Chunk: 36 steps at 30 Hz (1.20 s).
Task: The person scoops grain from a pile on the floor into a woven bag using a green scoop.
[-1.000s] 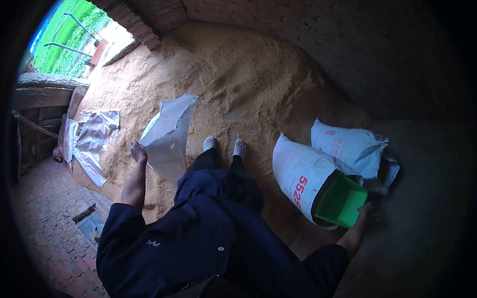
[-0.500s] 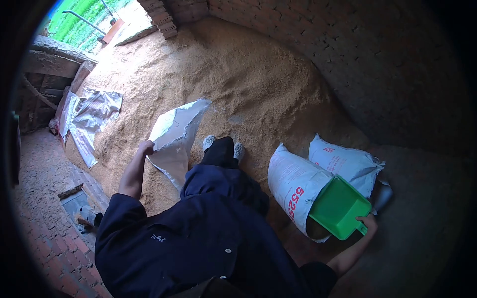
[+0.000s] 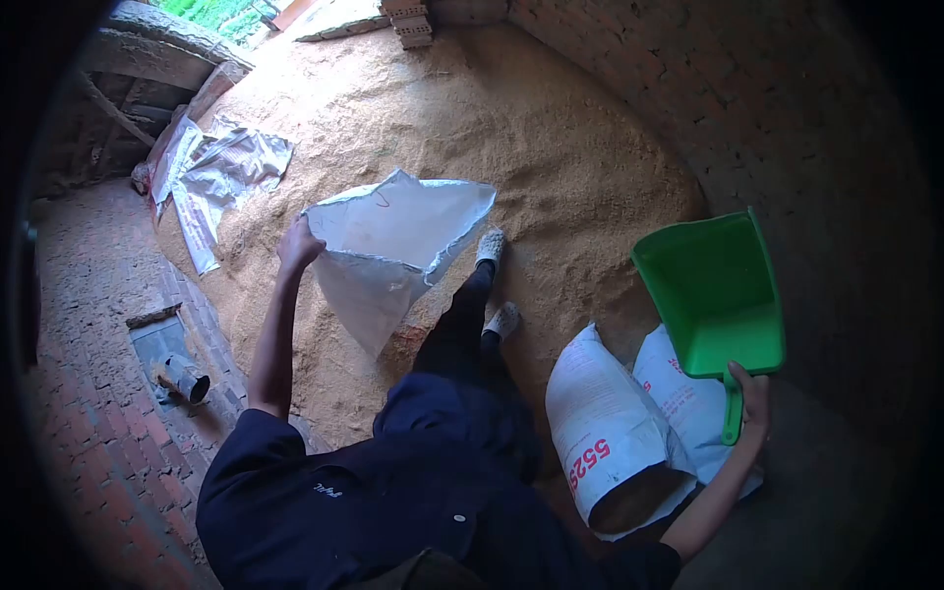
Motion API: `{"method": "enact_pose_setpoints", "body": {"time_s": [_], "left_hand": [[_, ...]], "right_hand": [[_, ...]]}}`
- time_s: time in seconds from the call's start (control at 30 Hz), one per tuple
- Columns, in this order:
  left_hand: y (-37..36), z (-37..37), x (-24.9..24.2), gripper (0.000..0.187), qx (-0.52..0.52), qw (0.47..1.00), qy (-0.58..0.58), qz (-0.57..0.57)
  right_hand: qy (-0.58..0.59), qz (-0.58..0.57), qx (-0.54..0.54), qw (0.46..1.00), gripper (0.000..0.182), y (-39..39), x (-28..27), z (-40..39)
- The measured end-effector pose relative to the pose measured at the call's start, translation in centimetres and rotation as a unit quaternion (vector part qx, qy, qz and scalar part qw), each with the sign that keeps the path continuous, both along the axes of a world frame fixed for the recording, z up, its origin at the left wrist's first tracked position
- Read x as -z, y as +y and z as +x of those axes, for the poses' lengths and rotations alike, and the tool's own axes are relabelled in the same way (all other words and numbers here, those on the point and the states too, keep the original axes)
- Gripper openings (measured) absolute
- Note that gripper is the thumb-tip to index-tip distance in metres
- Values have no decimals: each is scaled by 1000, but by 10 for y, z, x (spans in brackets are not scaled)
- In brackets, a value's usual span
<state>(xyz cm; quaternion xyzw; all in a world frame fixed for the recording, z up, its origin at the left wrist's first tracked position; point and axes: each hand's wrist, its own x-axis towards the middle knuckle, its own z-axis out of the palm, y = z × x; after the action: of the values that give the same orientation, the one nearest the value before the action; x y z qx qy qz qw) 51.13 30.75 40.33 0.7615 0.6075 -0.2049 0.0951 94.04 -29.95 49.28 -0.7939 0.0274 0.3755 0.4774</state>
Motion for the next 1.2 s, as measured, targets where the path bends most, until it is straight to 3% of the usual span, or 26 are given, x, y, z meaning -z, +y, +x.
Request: {"method": "enact_pose_setpoints", "body": {"time_s": [0.1, 0.13, 0.17, 0.23, 0.3, 0.37, 0.43, 0.5, 0.57, 0.6, 0.7, 0.77, 0.83, 0.9, 0.97, 1.03, 1.1, 1.13, 1.2], "left_hand": [[4, 38, 23, 60, 17, 998, -43, 40], [2, 55, 32, 60, 18, 997, -60, 39], [3, 86, 66, 57, 34, 992, -109, 59], [1, 116, 114, 51, 60, 978, -183, 76], [-1, 150, 165, 49, 33, 980, -183, 76], [-6, 176, 219, 50, 41, 975, -201, 86], [-12, 199, 276, 48, 49, 969, -227, 90], [-16, 219, 333, 47, 79, 966, -228, 97], [-16, 240, 386, 46, 107, 961, -231, 110], [-18, 252, 406, 46, 122, 961, -228, 96], [-25, 278, 463, 48, 156, 963, -209, 66], [-26, 294, 490, 50, 159, 971, -179, 23], [-23, 300, 506, 54, 174, 971, -165, 1], [-20, 302, 517, 61, 201, 967, -151, -28], [-15, 304, 523, 66, 207, 967, -147, -31], [-8, 308, 523, 71, 218, 964, -146, -36], [-5, 309, 518, 80, 207, 968, -135, -39], [-4, 309, 514, 89, 197, 971, -123, -49], [-4, 303, 514, 85, 209, 966, -144, -40]], "right_hand": [[61, 43, 24, 997, 27, 100, 77, 12], [34, 24, -13, 999, 27, 131, 122, 16], [8, 2, -46, 999, 26, 172, 179, 27], [-22, 36, -58, 997, 23, 240, 231, 21], [-27, 69, -64, 995, 17, 303, 290, 13], [-122, 67, -117, 983, 18, 351, 360, 3], [-146, 47, -114, 982, 23, 383, 449, -7], [-273, -25, -189, 943, 25, 414, 488, -19], [-258, -73, -151, 951, 28, 425, 555, -34], [-180, -155, -192, 952, 31, 429, 568, -36], [-142, -192, -189, 953, 35, 413, 651, -35], [-126, -172, -181, 960, 33, 395, 687, -26], [-94, -64, -100, 988, 26, 377, 706, -18], [-42, 49, 28, 998, 23, 362, 685, -6], [-116, 66, 107, 985, 25, 342, 669, 9], [-220, 102, 220, 945, 27, 318, 658, 24], [-441, 57, 307, 841, 26, 276, 683, 49], [-446, 20, 359, 819, 26, 262, 674, 54], [-455, -14, 412, 789, 26, 218, 675, 64]]}}
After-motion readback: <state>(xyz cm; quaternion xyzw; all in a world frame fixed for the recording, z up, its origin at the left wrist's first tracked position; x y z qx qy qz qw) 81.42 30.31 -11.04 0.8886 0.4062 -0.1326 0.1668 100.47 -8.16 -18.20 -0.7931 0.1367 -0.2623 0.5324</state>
